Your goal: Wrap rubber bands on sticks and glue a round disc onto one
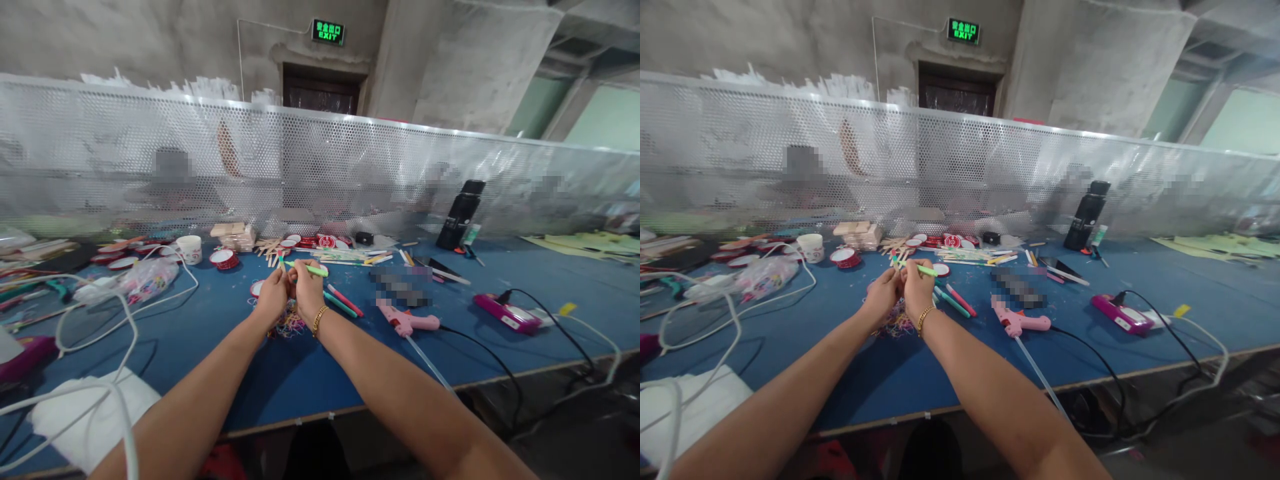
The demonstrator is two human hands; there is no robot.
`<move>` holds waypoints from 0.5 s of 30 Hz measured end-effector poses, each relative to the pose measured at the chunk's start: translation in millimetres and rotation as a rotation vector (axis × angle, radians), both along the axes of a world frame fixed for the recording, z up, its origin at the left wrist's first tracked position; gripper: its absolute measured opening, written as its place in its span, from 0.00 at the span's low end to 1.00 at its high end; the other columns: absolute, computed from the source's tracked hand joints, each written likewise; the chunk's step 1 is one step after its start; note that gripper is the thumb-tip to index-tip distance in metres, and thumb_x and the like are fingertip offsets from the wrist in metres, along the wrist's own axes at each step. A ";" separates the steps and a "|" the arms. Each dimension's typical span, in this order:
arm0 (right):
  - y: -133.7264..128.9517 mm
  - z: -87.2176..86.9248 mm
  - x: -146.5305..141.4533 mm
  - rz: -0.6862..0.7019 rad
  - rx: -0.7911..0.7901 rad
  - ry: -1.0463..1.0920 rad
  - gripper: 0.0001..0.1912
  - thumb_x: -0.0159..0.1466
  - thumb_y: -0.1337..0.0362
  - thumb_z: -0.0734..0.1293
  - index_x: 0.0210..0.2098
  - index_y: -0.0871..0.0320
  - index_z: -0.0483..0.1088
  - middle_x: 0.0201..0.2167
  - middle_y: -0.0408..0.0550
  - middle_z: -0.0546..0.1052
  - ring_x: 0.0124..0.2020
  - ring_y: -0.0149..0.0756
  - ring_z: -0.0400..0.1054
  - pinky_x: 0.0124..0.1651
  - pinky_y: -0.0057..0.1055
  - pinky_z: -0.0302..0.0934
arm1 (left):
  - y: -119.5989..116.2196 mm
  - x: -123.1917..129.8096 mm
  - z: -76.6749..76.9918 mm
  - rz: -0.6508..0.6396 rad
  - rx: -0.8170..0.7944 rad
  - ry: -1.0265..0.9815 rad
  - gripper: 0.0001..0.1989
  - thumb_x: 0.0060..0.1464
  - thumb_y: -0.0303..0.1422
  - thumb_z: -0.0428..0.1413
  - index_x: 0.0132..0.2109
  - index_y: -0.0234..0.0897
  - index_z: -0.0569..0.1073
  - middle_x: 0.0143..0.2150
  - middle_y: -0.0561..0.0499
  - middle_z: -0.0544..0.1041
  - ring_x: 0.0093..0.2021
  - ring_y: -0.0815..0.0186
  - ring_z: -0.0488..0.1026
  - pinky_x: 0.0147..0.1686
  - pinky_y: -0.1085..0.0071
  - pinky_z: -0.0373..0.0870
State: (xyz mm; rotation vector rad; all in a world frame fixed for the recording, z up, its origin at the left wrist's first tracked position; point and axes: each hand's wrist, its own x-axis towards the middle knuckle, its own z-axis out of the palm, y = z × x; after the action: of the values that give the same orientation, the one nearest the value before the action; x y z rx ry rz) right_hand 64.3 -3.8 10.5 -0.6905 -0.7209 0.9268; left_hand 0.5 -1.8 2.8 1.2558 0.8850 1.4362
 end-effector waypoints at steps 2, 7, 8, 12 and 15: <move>-0.9 1.3 0.1 0.000 0.000 0.008 0.10 0.54 0.58 0.66 0.27 0.56 0.61 0.17 0.34 0.65 0.19 0.25 0.59 0.21 0.21 0.55 | 0.0 0.7 0.5 0.004 0.008 0.015 0.12 0.50 0.35 0.55 0.24 0.37 0.61 0.16 0.60 0.57 0.17 0.75 0.53 0.17 0.77 0.49; -2.4 3.5 0.5 0.008 -0.007 0.018 0.09 0.52 0.61 0.65 0.25 0.57 0.60 0.17 0.34 0.65 0.19 0.24 0.59 0.22 0.21 0.56 | 0.1 1.6 0.7 -0.006 0.003 -0.015 0.11 0.49 0.35 0.55 0.25 0.37 0.62 0.17 0.60 0.59 0.17 0.75 0.53 0.18 0.77 0.51; -2.1 3.4 0.6 0.013 -0.010 0.024 0.09 0.52 0.61 0.65 0.25 0.57 0.60 0.17 0.34 0.65 0.19 0.24 0.59 0.22 0.21 0.56 | -0.2 1.8 0.9 -0.008 0.002 -0.025 0.11 0.49 0.35 0.56 0.25 0.37 0.62 0.17 0.60 0.59 0.17 0.75 0.54 0.18 0.77 0.51; 0.0 2.5 0.4 0.026 0.006 0.034 0.08 0.51 0.62 0.65 0.25 0.57 0.60 0.16 0.34 0.64 0.18 0.24 0.59 0.22 0.21 0.55 | -3.2 2.7 3.6 -0.022 0.003 -0.040 0.12 0.49 0.34 0.56 0.24 0.37 0.61 0.16 0.60 0.58 0.16 0.75 0.54 0.17 0.78 0.49; 0.4 2.9 0.2 0.022 0.010 0.034 0.10 0.52 0.60 0.65 0.26 0.56 0.59 0.16 0.34 0.64 0.18 0.24 0.58 0.21 0.21 0.55 | -5.0 2.9 5.9 -0.021 -0.009 -0.037 0.13 0.49 0.33 0.56 0.23 0.37 0.60 0.16 0.60 0.58 0.16 0.75 0.53 0.17 0.78 0.49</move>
State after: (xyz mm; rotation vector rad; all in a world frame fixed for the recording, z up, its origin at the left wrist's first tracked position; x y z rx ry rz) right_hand 64.5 -3.4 13.4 -0.6574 -0.7035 0.9518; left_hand 3.3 -6.8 8.7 1.2245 0.8499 1.4334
